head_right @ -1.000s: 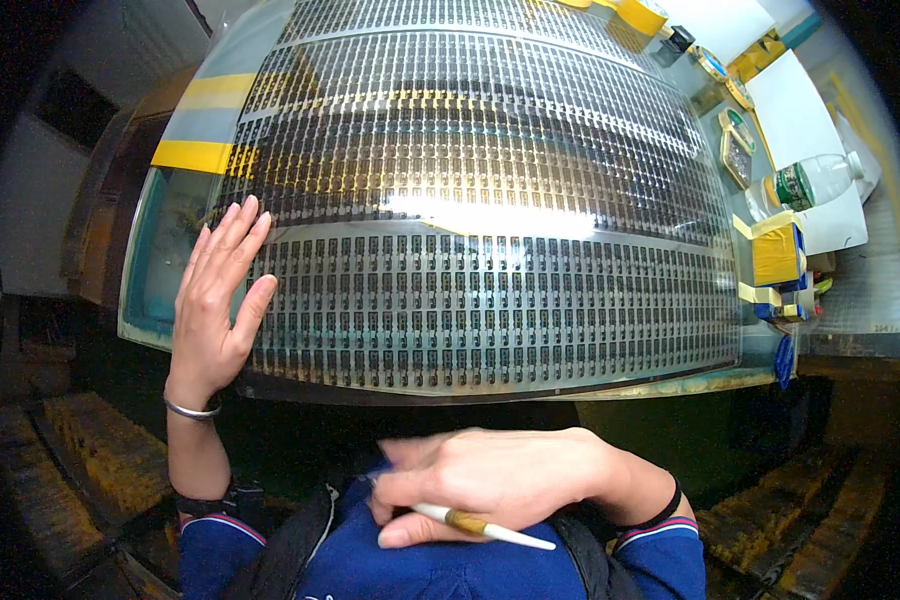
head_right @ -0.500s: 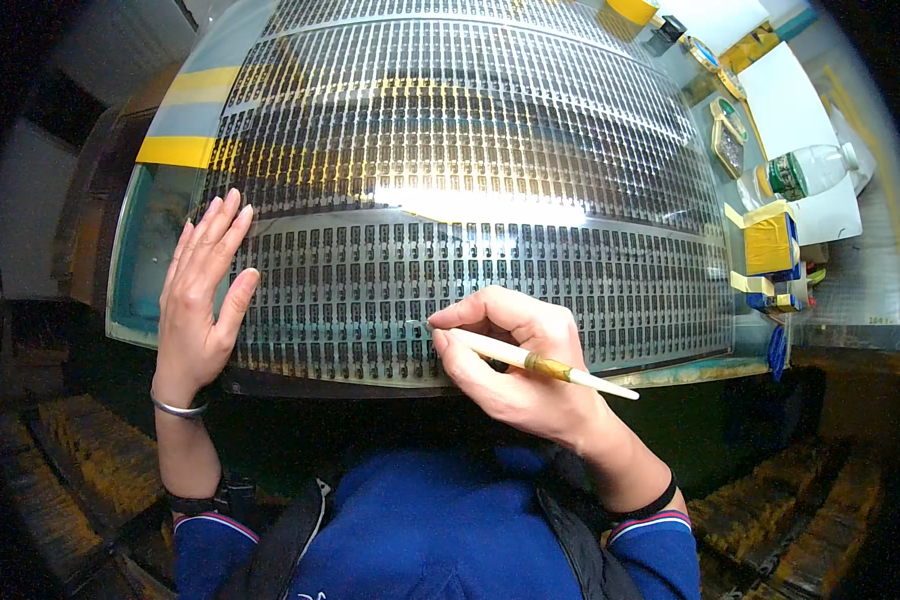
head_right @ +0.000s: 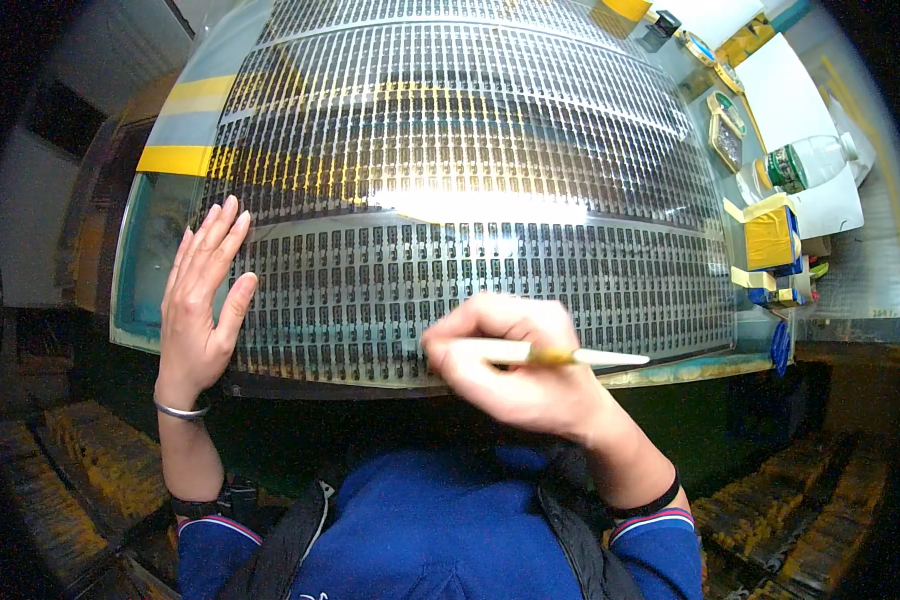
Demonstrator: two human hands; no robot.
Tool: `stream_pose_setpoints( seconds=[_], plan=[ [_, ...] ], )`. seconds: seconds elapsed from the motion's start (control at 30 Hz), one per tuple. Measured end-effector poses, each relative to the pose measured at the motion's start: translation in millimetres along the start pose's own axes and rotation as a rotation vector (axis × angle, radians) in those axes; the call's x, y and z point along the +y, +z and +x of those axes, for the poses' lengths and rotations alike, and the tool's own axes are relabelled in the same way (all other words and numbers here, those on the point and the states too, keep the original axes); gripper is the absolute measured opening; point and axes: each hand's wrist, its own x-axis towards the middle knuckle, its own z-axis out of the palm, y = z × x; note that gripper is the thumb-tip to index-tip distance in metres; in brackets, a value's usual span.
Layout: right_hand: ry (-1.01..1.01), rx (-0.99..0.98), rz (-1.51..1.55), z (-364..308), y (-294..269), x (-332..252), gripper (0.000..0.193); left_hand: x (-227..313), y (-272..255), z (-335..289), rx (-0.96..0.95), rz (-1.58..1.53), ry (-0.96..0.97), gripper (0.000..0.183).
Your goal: The recorder uses a pen to mark specific positions or components on a large transparent sheet containing small metal patterns.
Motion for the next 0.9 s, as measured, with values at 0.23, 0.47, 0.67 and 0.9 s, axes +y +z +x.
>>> stream_pose_setpoints(
  seconds=[0.23, 0.47, 0.67, 0.9],
  plan=[
    [-0.298, 0.359, -0.210, 22, -17, 16, 0.022, -4, 5, -3, 0.007, 0.011, 0.001, 0.049],
    [-0.351, -0.616, 0.101, -19, 16, -10, 0.024, -2, 3, -4, 0.020, 0.015, -0.005, 0.048],
    [-0.160, 0.256, 0.161, -14, -23, -7, 0.028, -4, 3, -2, 0.026, 0.007, 0.014, 0.048],
    [-0.601, -0.262, -0.422, -7, 5, 2, 0.025, 1, 2, 1, 0.000, 0.025, 0.002, 0.048]
  ],
)
